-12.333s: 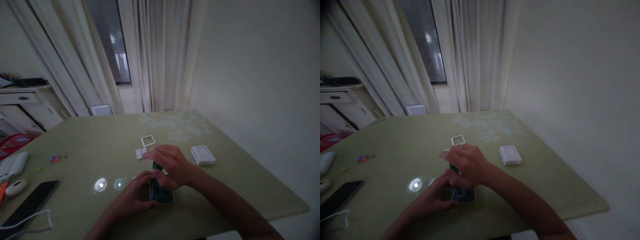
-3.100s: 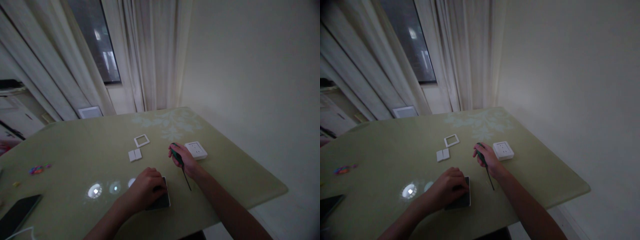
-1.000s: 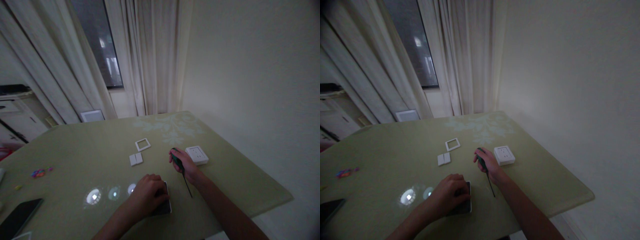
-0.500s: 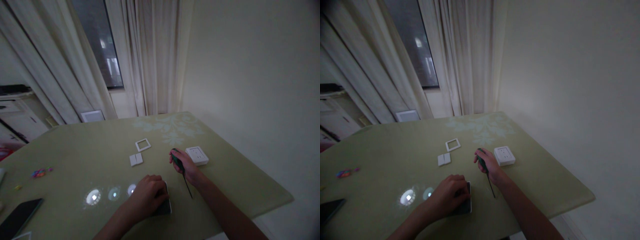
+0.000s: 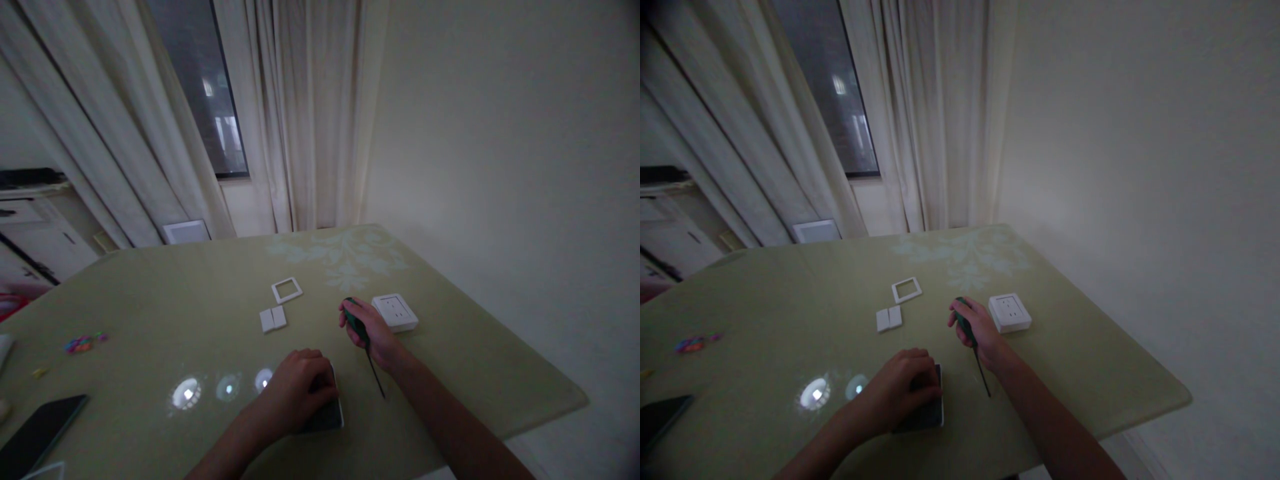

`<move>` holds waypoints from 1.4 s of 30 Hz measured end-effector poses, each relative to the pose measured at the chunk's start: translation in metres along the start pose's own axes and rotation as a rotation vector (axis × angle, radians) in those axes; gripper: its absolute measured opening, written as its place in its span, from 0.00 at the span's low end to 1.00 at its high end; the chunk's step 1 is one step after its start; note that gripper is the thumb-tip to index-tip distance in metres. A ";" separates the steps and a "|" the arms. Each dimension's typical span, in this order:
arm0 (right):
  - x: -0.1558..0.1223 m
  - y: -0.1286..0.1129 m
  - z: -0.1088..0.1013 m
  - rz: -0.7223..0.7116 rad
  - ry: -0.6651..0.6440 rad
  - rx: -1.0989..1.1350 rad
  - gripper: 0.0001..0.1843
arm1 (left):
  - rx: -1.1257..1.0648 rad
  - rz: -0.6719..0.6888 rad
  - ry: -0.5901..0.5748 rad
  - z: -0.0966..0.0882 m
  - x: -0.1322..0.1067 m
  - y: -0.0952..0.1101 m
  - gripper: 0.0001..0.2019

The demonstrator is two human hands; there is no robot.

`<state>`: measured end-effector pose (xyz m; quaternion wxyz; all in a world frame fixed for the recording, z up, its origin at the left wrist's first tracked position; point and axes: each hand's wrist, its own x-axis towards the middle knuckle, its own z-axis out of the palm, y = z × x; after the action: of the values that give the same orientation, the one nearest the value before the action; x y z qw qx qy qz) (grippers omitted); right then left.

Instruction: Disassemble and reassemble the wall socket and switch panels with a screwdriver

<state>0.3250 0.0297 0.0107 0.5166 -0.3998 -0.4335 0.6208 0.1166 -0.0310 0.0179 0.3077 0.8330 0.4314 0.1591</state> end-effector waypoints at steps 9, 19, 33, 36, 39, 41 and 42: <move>0.002 0.000 -0.001 0.007 0.002 0.008 0.25 | -0.136 -0.028 0.049 0.003 -0.002 -0.004 0.12; -0.003 -0.004 0.003 0.002 -0.011 0.060 0.25 | -0.281 -0.139 -0.097 0.001 0.002 -0.022 0.26; -0.010 -0.068 0.085 -0.059 -0.452 0.325 0.26 | -0.342 -0.207 -0.226 -0.039 -0.006 -0.060 0.26; -0.005 -0.066 0.109 -0.114 -0.528 0.299 0.27 | -0.453 -0.189 -0.261 -0.037 -0.007 -0.069 0.26; 0.000 -0.053 0.119 -0.096 -0.552 0.337 0.28 | -0.517 -0.143 -0.250 -0.035 -0.007 -0.073 0.22; 0.001 -0.043 0.121 -0.052 -0.553 0.367 0.28 | -0.533 -0.129 -0.234 -0.034 -0.007 -0.075 0.22; 0.001 -0.038 0.121 -0.040 -0.550 0.378 0.28 | -0.540 -0.125 -0.230 -0.033 -0.007 -0.076 0.22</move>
<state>0.2217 0.0186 0.0833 0.4573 -0.1060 -0.4418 0.7645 0.0482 0.0091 -0.0061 0.5743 0.7054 0.3860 0.1535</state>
